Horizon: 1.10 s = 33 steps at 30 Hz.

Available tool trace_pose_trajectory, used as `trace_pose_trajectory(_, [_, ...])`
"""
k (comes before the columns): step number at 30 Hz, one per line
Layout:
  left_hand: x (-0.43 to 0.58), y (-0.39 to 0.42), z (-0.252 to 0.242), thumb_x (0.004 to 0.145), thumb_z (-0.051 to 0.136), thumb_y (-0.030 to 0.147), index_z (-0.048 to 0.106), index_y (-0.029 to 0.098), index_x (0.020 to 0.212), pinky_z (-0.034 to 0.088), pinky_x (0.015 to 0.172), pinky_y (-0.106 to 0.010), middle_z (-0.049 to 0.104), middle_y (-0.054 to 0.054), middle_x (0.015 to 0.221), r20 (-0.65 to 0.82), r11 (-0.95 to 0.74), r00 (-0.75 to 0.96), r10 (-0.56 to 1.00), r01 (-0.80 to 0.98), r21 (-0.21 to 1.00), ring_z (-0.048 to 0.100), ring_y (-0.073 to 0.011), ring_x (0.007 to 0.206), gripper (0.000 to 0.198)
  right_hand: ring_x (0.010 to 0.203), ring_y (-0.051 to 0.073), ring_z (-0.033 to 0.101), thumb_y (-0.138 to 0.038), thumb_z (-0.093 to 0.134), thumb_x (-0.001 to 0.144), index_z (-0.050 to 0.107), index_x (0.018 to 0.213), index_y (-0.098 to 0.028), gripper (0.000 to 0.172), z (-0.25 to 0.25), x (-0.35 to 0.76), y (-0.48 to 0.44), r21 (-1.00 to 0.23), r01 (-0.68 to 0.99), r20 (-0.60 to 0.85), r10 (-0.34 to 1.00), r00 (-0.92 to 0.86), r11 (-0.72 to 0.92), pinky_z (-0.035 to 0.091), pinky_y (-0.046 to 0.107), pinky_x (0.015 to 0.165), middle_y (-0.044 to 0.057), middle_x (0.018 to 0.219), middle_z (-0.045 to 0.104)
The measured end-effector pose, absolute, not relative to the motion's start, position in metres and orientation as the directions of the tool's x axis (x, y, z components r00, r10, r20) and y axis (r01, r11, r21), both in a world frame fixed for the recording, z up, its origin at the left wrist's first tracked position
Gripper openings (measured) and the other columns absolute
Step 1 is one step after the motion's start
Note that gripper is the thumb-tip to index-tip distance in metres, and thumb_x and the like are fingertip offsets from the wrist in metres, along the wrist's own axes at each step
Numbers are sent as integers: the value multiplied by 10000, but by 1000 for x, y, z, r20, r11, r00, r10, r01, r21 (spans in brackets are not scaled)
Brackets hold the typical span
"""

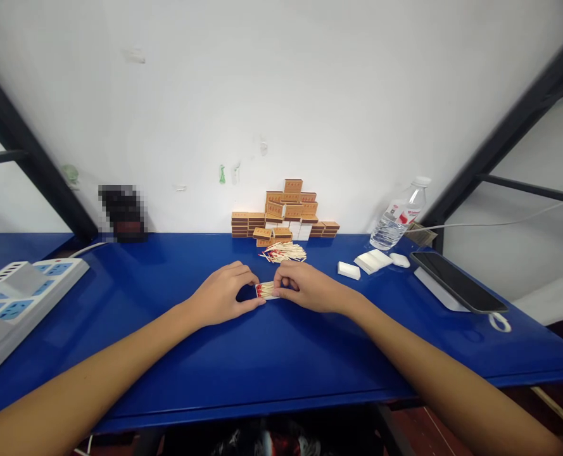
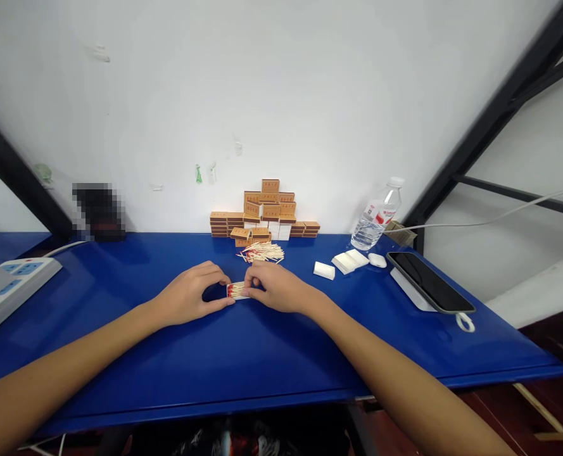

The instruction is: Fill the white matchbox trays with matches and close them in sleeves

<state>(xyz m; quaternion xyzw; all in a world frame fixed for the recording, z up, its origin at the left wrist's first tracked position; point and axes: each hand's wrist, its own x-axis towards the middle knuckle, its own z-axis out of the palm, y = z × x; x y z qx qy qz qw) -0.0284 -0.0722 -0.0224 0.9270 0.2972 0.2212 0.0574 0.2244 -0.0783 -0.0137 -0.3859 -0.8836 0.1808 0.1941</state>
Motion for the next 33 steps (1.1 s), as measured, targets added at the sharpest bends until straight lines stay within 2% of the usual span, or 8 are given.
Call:
trace_pose_trajectory(8, [-29, -72, -23, 952, 661, 478, 686, 202, 1014, 520, 832, -386, 716, -63, 989, 392, -819, 720, 573, 522, 239, 633, -235, 927, 284, 833, 168, 561, -184, 564, 1006, 608, 914, -189, 102, -15, 224, -77, -486, 601, 150, 739, -657, 634, 423, 287, 751, 40, 953, 622])
trace_pose_trajectory(17, [-29, -71, -25, 956, 662, 470, 679, 198, 1026, 513, 823, -382, 708, -57, 983, 392, -826, 728, 563, 515, 229, 623, -231, 919, 281, 843, 165, 548, -201, 567, 1015, 641, 960, -199, 92, -16, 220, -80, -492, 551, 226, 711, -666, 674, 429, 288, 772, 28, 928, 588])
trace_pose_trajectory(23, [-29, -71, -24, 957, 652, 484, 688, 198, 1022, 517, 802, -377, 696, -59, 942, 398, -827, 725, 562, 509, 239, 626, -234, 909, 295, 856, 168, 555, -240, 567, 1017, 650, 1017, -209, 89, -14, 216, -82, -461, 587, 275, 736, -618, 665, 431, 286, 754, 39, 967, 570])
trace_pose_trajectory(27, [-28, -71, -24, 958, 657, 469, 691, 199, 1046, 518, 811, -378, 700, -61, 955, 393, -825, 726, 564, 512, 238, 628, -236, 916, 286, 861, 169, 563, -224, 612, 991, 637, 964, -197, 46, -19, 215, -79, -420, 634, 267, 756, -597, 649, 431, 292, 761, 44, 986, 583])
trace_pose_trajectory(33, [-27, -72, -24, 952, 670, 460, 664, 194, 991, 518, 818, -379, 698, -60, 954, 387, -821, 725, 570, 522, 231, 625, -236, 910, 270, 818, 163, 554, -281, 587, 1026, 603, 937, -191, 128, -23, 212, -77, -445, 645, 227, 775, -589, 621, 415, 284, 718, 39, 959, 593])
